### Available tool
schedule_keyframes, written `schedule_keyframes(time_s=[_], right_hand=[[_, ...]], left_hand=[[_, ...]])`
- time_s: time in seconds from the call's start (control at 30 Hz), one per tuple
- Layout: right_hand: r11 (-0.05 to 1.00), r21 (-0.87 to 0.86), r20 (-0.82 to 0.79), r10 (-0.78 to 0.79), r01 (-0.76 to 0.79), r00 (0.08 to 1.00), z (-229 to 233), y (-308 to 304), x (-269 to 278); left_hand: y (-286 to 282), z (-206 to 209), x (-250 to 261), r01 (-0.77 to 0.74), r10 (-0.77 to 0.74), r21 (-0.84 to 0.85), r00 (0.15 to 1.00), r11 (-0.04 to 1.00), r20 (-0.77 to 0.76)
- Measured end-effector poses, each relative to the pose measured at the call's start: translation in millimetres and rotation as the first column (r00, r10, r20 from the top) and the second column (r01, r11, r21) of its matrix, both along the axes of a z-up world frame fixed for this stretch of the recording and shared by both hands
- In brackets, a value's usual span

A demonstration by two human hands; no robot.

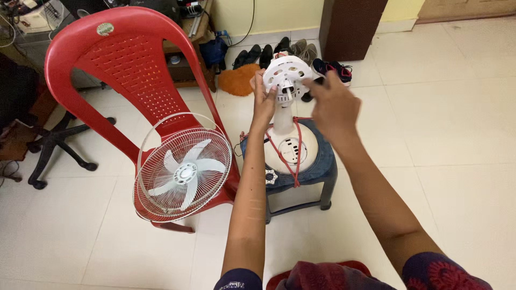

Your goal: The person assembles an electric fan by hand. They attach the rear fan cage to the motor housing, then secure the front fan cage by aligning and tightening the central fastener. The fan blades remain on a nearby chair and are not installed during this clip.

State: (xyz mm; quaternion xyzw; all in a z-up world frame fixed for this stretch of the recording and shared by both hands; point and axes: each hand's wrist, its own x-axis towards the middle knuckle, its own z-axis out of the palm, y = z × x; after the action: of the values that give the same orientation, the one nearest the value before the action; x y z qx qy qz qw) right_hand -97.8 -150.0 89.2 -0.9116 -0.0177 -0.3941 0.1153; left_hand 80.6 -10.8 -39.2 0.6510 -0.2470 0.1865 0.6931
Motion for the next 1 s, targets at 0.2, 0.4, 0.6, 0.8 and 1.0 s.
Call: schedule_keyframes(time_s=[0.2, 0.4, 0.6, 0.8, 1.0], right_hand=[[0.951, 0.268, 0.101, 0.13, -0.153, 0.986, -5.6, -17.2, 0.3], [0.894, 0.337, 0.135, 0.265, -0.296, 0.955, -20.8, -23.8, 2.9], [0.971, 0.128, -0.003, 0.202, -0.2, 0.979, -43.8, -42.6, 7.9], [0.917, 0.383, -0.006, 0.128, -0.116, 0.992, -54.7, -53.2, 51.1], [0.877, 0.228, 0.292, 0.354, -0.424, 0.889, -42.7, -22.7, 109.7]], left_hand=[[-11.9, 12.4, -10.0, -0.201, 0.202, 0.017, 0.971, 0.979, -0.128], [-16.1, 14.3, -2.6, -0.091, 0.066, -0.17, 0.987, 0.981, -0.145], [-8.2, 1.2, -1.1, 0.056, -0.066, -0.22, 0.997, 0.974, -0.039], [-1.8, 9.0, 1.4, 0.082, -0.126, -0.275, 0.981, 0.958, -0.146], [-14.6, 16.9, -5.7, -0.196, 0.179, -0.086, 0.969, 0.977, -0.168]])
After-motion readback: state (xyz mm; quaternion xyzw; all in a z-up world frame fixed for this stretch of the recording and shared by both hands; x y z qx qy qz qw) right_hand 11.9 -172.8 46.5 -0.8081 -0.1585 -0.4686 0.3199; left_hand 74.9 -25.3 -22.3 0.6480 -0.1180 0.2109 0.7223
